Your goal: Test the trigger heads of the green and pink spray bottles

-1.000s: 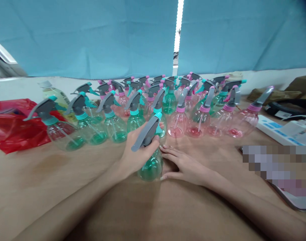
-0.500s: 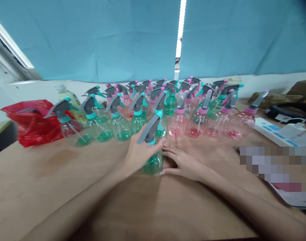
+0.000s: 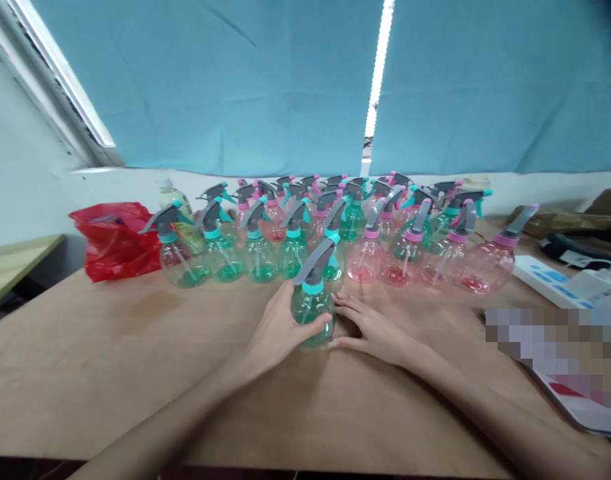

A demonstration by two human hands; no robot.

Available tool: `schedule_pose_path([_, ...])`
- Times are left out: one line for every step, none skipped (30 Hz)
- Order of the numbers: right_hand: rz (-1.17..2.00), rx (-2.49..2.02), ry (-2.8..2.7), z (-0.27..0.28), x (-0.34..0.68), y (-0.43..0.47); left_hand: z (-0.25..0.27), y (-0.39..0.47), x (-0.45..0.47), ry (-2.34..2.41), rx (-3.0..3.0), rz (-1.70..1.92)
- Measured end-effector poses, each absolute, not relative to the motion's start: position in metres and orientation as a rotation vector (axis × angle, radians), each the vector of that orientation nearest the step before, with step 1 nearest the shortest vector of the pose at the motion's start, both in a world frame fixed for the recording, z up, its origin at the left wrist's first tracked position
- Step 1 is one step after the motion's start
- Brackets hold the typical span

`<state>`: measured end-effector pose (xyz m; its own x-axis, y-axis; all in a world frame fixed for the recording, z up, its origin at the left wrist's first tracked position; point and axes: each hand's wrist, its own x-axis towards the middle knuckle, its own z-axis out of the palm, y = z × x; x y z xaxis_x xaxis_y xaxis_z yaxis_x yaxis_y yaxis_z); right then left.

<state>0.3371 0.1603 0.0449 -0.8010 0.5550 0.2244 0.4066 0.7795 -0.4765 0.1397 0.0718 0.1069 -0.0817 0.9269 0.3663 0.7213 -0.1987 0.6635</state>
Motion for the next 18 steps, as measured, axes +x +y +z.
schedule_pose_path([0.572, -0.753, -2.625, 0.044, 0.337, 0.159, 0.106, 0.067, 0.136, 1.814, 1.928, 1.144])
schedule_pose_path([0.554, -0.778, -2.632, 0.043, 0.338, 0.158, 0.107, 0.061, 0.132, 1.827, 1.932, 1.13])
schedule_pose_path([0.536, -0.8, -2.647, 0.043, 0.338, 0.157, 0.107, 0.055, 0.126, 1.846, 1.943, 1.118])
schedule_pose_path([0.523, -0.812, -2.665, 0.043, 0.339, 0.156, 0.107, 0.048, 0.118, 1.873, 1.959, 1.111])
schedule_pose_path([0.507, -0.821, -2.683, 0.044, 0.339, 0.155, 0.107, 0.042, 0.108, 1.913, 1.978, 1.11])
schedule_pose_path([0.488, -0.834, -2.705, 0.046, 0.339, 0.154, 0.107, 0.035, 0.096, 1.962, 1.996, 1.115])
schedule_pose_path([0.464, -0.857, -2.722, 0.049, 0.339, 0.153, 0.106, 0.028, 0.083, 2.018, 2.012, 1.127])
schedule_pose_path([0.441, -0.879, -2.743, 0.053, 0.337, 0.153, 0.104, 0.021, 0.067, 2.083, 2.019, 1.14])
schedule_pose_path([0.421, -0.899, -2.767, 0.057, 0.334, 0.152, 0.103, 0.014, 0.051, 2.15, 2.018, 1.177])
schedule_pose_path([0.407, -0.912, -2.794, 0.063, 0.329, 0.151, 0.103, 0.007, 0.034, 2.224, 1.993, 1.239])
schedule_pose_path([0.394, -0.917, -2.815, 0.069, 0.323, 0.15, 0.103, 0.0, 0.016, 2.265, 1.964, 1.255])
schedule_pose_path([0.382, -0.914, -2.825, 0.076, 0.314, 0.148, 0.103, -0.007, -0.002, 2.299, 1.911, 1.275])
schedule_pose_path([0.375, -0.907, -2.826, 0.084, 0.304, 0.146, 0.105, -0.013, -0.019, 2.321, 1.858, 1.322])
schedule_pose_path([0.365, -0.896, -2.806, 0.092, 0.291, 0.143, 0.107, -0.019, -0.035, 2.317, 1.816, 1.337])
schedule_pose_path([0.365, -0.876, -2.783, 0.1, 0.276, 0.139, 0.109, -0.024, -0.051, 2.304, 1.762, 1.391])
schedule_pose_path([0.382, -0.874, -2.759, 0.109, 0.26, 0.135, 0.112, -0.028, -0.065, 2.273, 1.701, 1.393])
schedule_pose_path([0.406, -0.839, -2.737, 0.118, 0.242, 0.131, 0.115, -0.031, -0.079, 2.233, 1.656, 1.41])
schedule_pose_path([0.436, -0.767, -2.726, 0.126, 0.223, 0.128, 0.118, -0.032, -0.091, 2.222, 1.606, 1.437])
